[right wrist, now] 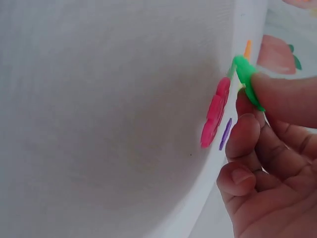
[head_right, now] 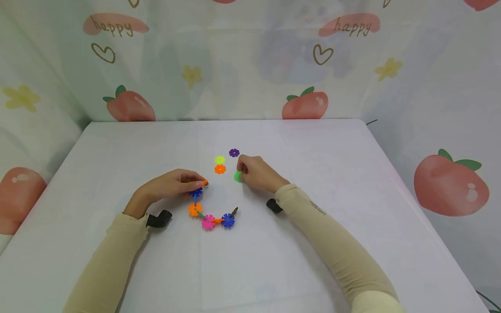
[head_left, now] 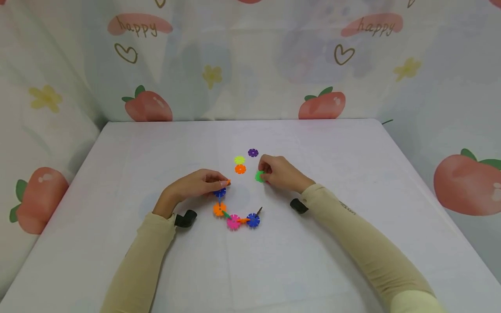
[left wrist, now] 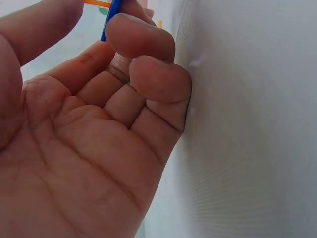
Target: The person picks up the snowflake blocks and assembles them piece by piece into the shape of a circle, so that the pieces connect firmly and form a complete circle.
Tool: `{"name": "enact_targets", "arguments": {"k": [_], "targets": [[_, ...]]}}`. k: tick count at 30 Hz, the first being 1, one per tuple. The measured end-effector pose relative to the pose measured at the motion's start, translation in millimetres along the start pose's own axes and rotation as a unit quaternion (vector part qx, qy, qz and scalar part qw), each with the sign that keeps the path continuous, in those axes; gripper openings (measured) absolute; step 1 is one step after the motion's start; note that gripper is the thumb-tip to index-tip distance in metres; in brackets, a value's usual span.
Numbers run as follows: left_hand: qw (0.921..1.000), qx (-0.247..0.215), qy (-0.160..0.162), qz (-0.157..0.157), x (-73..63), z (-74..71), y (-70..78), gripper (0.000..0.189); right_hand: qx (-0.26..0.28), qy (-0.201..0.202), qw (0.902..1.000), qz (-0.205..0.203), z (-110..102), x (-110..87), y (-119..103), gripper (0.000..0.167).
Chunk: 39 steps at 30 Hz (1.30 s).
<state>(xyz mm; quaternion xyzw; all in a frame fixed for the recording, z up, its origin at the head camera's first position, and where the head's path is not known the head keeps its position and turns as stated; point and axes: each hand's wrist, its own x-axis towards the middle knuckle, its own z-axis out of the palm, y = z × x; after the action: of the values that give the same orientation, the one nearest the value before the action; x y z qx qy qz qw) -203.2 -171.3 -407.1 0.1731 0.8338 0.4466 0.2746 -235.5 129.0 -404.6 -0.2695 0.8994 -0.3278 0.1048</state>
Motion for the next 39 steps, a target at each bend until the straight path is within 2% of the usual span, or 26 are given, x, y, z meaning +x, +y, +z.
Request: {"name": "enact_targets", "arguments": {"k": [8, 15, 21, 29, 39], "targets": [[0.9999, -0.002, -0.005, -0.009, 0.9, 2.0, 1.5, 0.04, 0.056, 0.033, 0.9973, 0.032, 2, 1.8, -7, 0.01], [0.9999, 0.0, -0.007, -0.012, 3.2, 3.1, -1.0, 0.041, 0.153, 0.021, 0.9868, 0.05, 10, 5.7, -17, 0.009], [1.0, 0.003, -0.009, -0.002, 1.6, 3.7, -0.9, 0.042, 0.199, 0.012, 0.9793, 0.037, 17, 9.2, -27, 0.007], [0.9999, 0.001, -0.009, 0.011, 0.4, 3.7, 0.2, 0.041, 0.216, 0.001, 0.9761, 0.021, 25, 14.6, -35, 0.006], [0.9999, 0.009, -0.007, 0.007, -1.4, 4.2, 5.8, 0.04, 0.199, 0.005, 0.9799, 0.007, 28, 16.3, -41, 0.006]]}}
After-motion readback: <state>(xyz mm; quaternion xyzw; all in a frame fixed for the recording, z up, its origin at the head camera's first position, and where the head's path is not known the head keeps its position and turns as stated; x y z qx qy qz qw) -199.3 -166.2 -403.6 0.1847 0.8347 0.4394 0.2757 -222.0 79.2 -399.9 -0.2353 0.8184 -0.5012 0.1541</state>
